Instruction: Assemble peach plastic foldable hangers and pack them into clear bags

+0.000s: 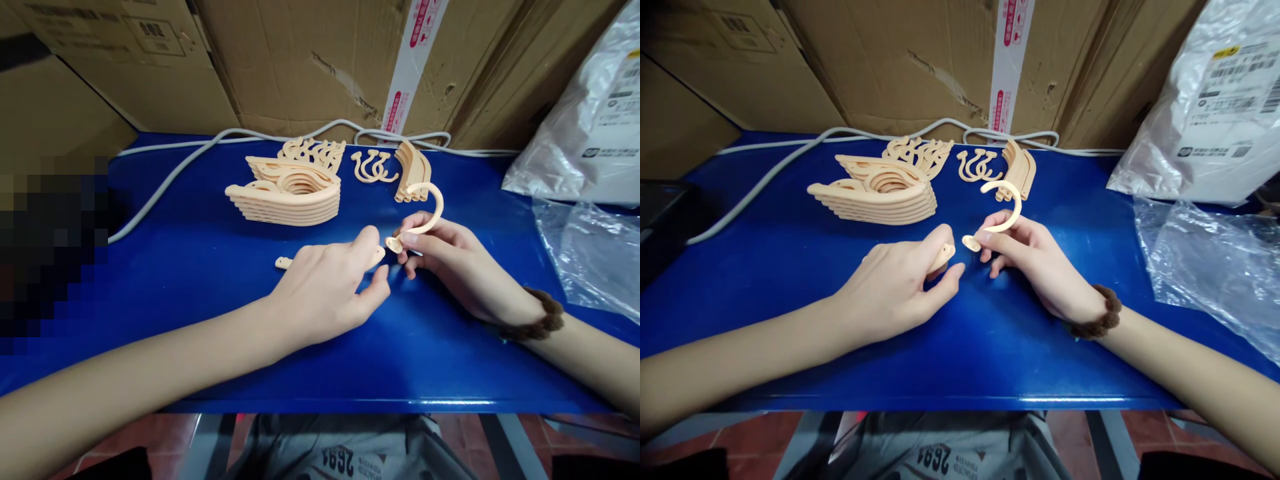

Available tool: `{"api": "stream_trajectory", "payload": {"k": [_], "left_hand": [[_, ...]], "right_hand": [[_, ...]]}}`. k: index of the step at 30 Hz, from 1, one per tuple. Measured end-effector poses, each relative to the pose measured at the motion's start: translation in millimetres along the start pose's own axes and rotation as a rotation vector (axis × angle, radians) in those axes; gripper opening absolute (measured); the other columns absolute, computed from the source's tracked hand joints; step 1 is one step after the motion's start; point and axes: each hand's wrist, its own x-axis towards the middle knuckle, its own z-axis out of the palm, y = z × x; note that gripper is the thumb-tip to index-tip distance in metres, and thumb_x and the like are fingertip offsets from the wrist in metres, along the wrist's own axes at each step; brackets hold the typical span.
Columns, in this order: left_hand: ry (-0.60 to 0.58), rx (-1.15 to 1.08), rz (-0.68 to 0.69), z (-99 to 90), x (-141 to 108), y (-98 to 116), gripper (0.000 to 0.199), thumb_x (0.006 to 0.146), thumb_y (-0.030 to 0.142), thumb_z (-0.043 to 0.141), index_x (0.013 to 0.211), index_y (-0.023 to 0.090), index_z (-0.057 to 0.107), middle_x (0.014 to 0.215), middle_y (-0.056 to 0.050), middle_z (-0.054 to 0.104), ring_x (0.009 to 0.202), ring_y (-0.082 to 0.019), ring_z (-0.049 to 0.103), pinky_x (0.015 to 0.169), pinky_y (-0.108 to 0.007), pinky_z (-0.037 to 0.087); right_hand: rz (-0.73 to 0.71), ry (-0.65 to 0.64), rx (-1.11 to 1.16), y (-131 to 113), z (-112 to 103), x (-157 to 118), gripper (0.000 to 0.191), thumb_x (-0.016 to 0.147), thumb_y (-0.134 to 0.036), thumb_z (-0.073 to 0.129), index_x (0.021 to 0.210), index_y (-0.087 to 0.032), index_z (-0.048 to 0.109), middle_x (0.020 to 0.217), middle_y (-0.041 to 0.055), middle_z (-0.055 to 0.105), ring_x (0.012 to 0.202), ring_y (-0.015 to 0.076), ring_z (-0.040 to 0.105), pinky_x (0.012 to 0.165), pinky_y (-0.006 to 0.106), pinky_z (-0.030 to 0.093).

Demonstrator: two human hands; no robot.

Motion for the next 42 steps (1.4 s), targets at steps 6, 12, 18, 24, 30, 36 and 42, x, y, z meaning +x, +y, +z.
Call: {"api": "stream_trajectory", "payload": {"k": [6, 12, 18, 24, 30, 36, 42], "left_hand": [[0.074, -0.219, 0.066, 4.7, -7, -14, 0.013, 0.091, 0.019, 0.051, 0.097, 0.022, 0.039, 0.083, 0.002, 0.059, 0.065, -0.014, 0.06, 0.06, -0.025, 0.04], [0.054, -0.278, 0.123, 3.9, -9, -19, 0.011, 0.104, 0.031, 0.052, 0.104, 0.023, 0.045, 0.093, 0.002, 0.066, 0.078, -0.014, 0.066, 0.069, -0.024, 0.045], [0.116, -0.12, 0.116, 13.8, -12, -22, 0.016, 0.106, 0.04, 0.048, 0.112, 0.025, 0.045, 0.085, 0.004, 0.072, 0.071, -0.019, 0.072, 0.057, -0.024, 0.039], [0.099, -0.171, 0.159, 14.2, -13, -20, 0.01, 0.104, 0.033, 0.045, 0.106, 0.022, 0.048, 0.076, 0.005, 0.066, 0.056, -0.012, 0.061, 0.054, -0.024, 0.037], [0.128, -0.015, 0.292, 11.3, -10, -24, 0.021, 0.11, 0.03, 0.039, 0.101, 0.018, 0.055, 0.088, -0.002, 0.068, 0.076, -0.017, 0.062, 0.065, -0.027, 0.042], [0.232, 0.073, 0.466, 10.8, -4, -27, 0.023, 0.111, 0.023, 0.037, 0.109, 0.015, 0.059, 0.095, -0.004, 0.07, 0.08, -0.016, 0.056, 0.075, -0.027, 0.044], [0.262, 0.147, 0.477, 13.1, -3, -28, 0.03, 0.112, 0.025, 0.035, 0.106, 0.015, 0.062, 0.091, -0.005, 0.07, 0.078, -0.017, 0.056, 0.075, -0.028, 0.045]], "right_hand": [[0.046, -0.015, 0.081, 1, -5, 1, 0.016, 0.082, -0.035, 0.081, 0.085, -0.022, 0.073, 0.087, 0.0015, 0.068, 0.074, 0.0118, 0.061, 0.065, 0.024, 0.054], [0.0, -0.054, 0.073, 2, -7, 0, 0.021, 0.079, -0.032, 0.085, 0.088, -0.022, 0.068, 0.082, -0.001, 0.07, 0.073, 0.0111, 0.063, 0.065, 0.023, 0.054], [-0.025, -0.013, 0.056, 1, -6, 0, 0.037, 0.072, -0.029, 0.09, 0.088, -0.023, 0.057, 0.082, -0.0022, 0.074, 0.068, 0.0112, 0.064, 0.064, 0.025, 0.054], [-0.004, -0.005, 0.074, 2, -7, 1, 0.048, 0.071, -0.027, 0.091, 0.104, -0.025, 0.057, 0.084, -0.0023, 0.075, 0.071, 0.0116, 0.066, 0.063, 0.023, 0.053], [0.024, -0.037, 0.085, -1, -10, 2, 0.049, 0.071, -0.028, 0.091, 0.106, -0.024, 0.056, 0.083, -0.0028, 0.074, 0.069, 0.0106, 0.064, 0.062, 0.023, 0.051], [0.053, -0.049, 0.056, -4, -10, 1, 0.05, 0.07, -0.031, 0.091, 0.102, -0.024, 0.053, 0.072, -0.0048, 0.069, 0.059, 0.0091, 0.057, 0.058, 0.023, 0.047], [0.054, -0.028, 0.044, -3, -8, 0, 0.05, 0.069, -0.034, 0.091, 0.097, -0.025, 0.051, 0.065, -0.0073, 0.062, 0.056, 0.0099, 0.052, 0.054, 0.024, 0.047]]}}
